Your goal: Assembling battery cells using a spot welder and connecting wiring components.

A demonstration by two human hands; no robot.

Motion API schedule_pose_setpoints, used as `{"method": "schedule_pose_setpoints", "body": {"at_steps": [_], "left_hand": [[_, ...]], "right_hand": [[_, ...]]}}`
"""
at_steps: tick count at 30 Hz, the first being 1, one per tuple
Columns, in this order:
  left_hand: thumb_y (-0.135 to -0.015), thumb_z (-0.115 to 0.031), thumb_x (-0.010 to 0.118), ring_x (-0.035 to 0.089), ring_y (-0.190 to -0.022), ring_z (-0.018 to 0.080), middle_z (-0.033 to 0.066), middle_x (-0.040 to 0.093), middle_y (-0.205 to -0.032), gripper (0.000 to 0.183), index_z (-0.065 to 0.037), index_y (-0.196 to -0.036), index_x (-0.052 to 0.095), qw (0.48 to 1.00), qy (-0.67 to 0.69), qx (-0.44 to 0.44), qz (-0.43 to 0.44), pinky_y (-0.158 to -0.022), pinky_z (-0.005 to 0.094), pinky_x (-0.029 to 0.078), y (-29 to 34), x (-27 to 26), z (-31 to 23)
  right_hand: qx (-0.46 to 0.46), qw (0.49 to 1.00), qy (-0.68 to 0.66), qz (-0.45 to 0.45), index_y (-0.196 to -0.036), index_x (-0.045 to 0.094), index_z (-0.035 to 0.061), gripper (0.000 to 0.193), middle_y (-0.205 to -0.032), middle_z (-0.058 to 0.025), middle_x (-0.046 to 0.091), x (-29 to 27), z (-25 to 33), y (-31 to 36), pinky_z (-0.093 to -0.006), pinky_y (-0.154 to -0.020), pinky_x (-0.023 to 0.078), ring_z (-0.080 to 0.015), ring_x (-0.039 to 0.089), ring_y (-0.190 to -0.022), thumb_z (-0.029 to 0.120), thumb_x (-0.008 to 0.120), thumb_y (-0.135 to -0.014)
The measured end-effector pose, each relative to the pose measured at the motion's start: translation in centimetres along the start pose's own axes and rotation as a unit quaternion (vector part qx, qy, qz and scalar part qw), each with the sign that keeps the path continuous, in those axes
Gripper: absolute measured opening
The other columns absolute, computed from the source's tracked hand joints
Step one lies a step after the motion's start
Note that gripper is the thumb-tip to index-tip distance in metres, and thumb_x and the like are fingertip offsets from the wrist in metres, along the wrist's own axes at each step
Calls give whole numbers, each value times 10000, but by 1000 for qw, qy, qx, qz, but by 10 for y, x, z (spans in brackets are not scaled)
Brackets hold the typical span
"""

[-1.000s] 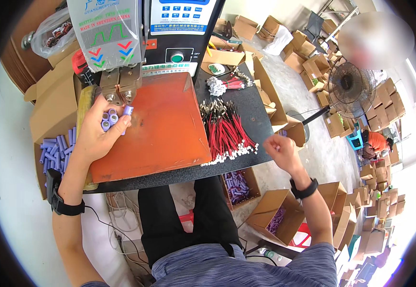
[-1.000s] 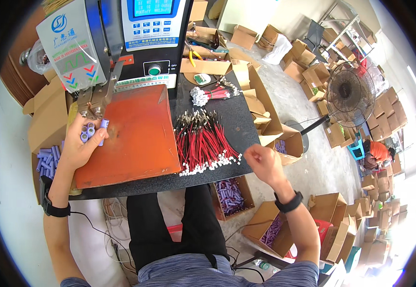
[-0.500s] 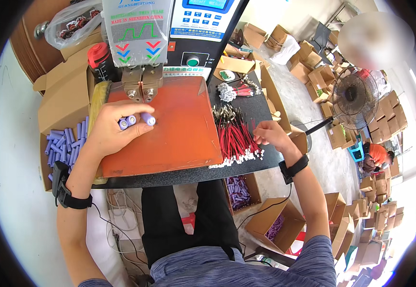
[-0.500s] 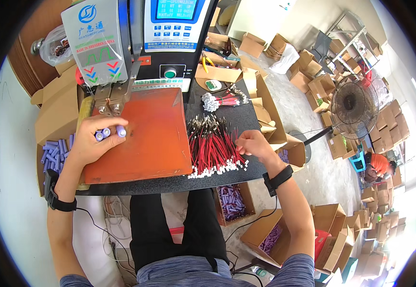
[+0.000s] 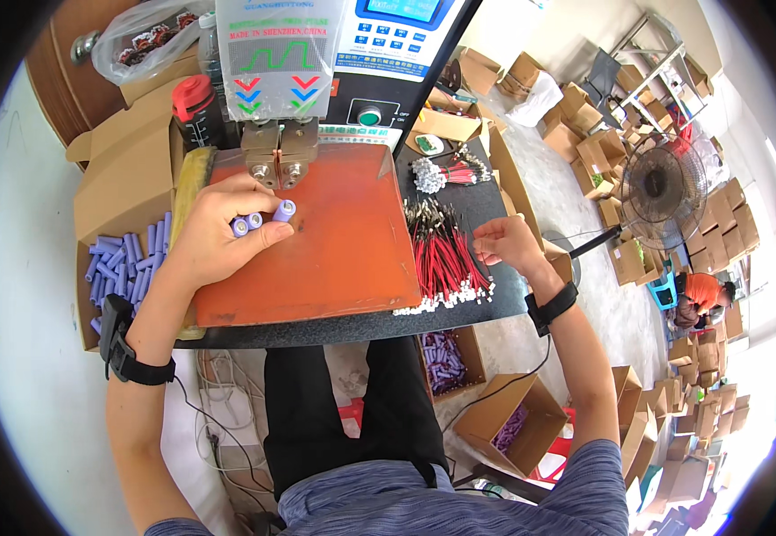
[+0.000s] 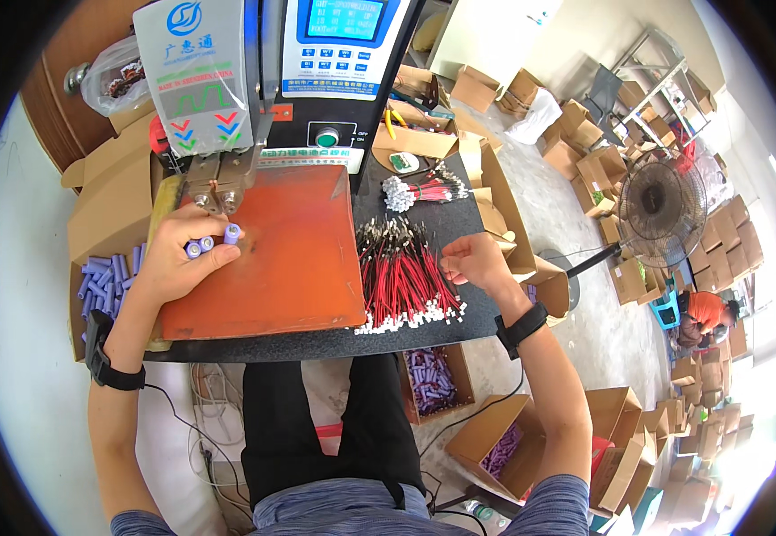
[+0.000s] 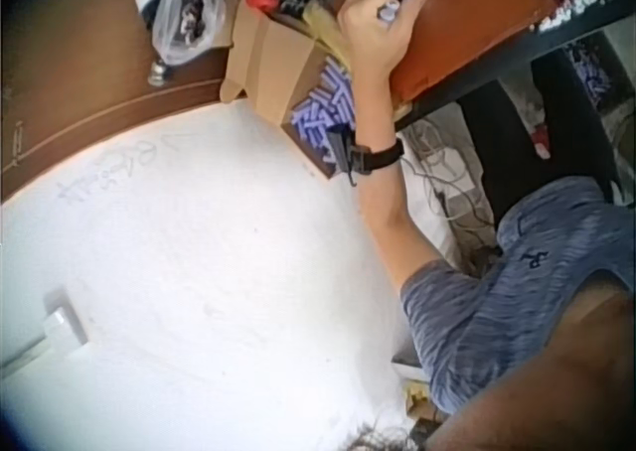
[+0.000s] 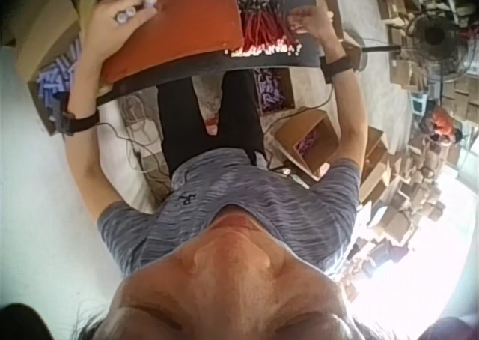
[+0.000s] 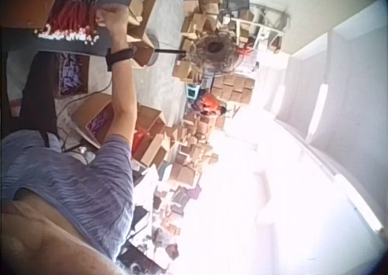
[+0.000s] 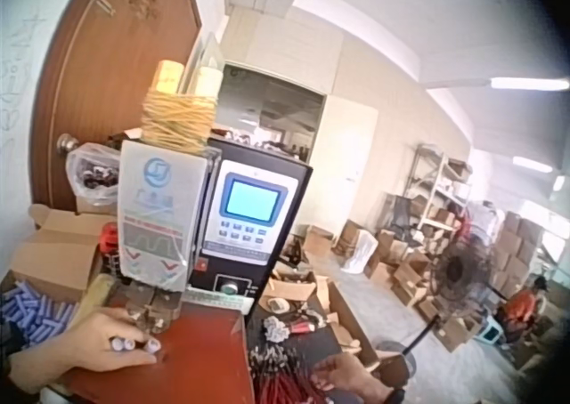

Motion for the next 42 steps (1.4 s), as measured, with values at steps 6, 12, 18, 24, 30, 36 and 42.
{"method": "schedule_pose_setpoints", "body": {"at_steps": [6, 12, 18, 24, 30, 36, 42], "left_hand": [[-787, -128, 709, 584, -770, 204, 103, 645, -840, 226, -16, -982, 691, 1000, 17, 1, -10, -688, 301, 449, -1, 2, -2], [-809, -84, 671, 641, -813, 209, 120, 682, -904, 239, -4, -1034, 668, 1000, 16, -1, -20, -725, 293, 476, 4, 0, 4], [-831, -81, 645, 649, -802, 205, 125, 681, -888, 211, 10, -1022, 652, 1000, 12, -5, -16, -721, 296, 482, 3, -2, 3], [-806, -137, 649, 616, -721, 305, 135, 642, -802, 194, -21, -961, 644, 998, 23, 31, -58, -648, 353, 477, 2, 2, 4], [-792, -131, 683, 624, -719, 289, 123, 654, -817, 200, -33, -963, 650, 997, 27, 47, -56, -643, 345, 483, 2, 0, 0], [-757, -121, 725, 644, -743, 266, 101, 662, -819, 208, -51, -942, 658, 998, 20, 39, -40, -640, 332, 489, 2, 0, -1], [-748, -113, 731, 646, -748, 269, 103, 660, -822, 204, -48, -928, 661, 997, 16, 47, -55, -645, 339, 491, 4, -1, 0]], "right_hand": [[-27, 999, -34, 16, -1074, 593, -87, 264, -864, -111, 652, -11, 16, 7, -256, -589, 557, -161, 661, -696, -30, 597, -816], [-158, 984, -73, 18, -1152, 566, -40, 444, -984, -107, 595, 10, 94, 46, -236, -618, 491, -139, 622, -772, -157, 386, -762], [-321, 945, -58, 5, -1048, 633, -42, 281, -792, -45, 631, 66, 158, 56, -221, -640, 462, -88, 556, -687, -46, 447, -839], [-399, 915, -33, -55, -901, 685, -26, 150, -728, -95, 683, 130, 196, 45, -248, -595, 479, -95, 600, -620, 109, 642, -852], [-365, 930, -21, -25, -914, 656, -5, 118, -774, -116, 685, 142, 189, 37, -261, -621, 492, -144, 652, -667, 97, 613, -871], [-372, 928, 10, -22, -900, 646, -1, 114, -746, -129, 674, 142, 180, 42, -301, -626, 509, -213, 667, -663, 102, 627, -854], [-355, 932, 64, -29, -997, 606, 25, 217, -774, -134, 642, 148, 189, 42, -375, -663, 514, -296, 650, -745, 105, 660, -803]]}}
Point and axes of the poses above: each hand's wrist, its own y-axis away from the middle knuckle, its own x-axis out of the palm, z = x × y, the point moved 4 cm from there along -y, towards the middle knuckle
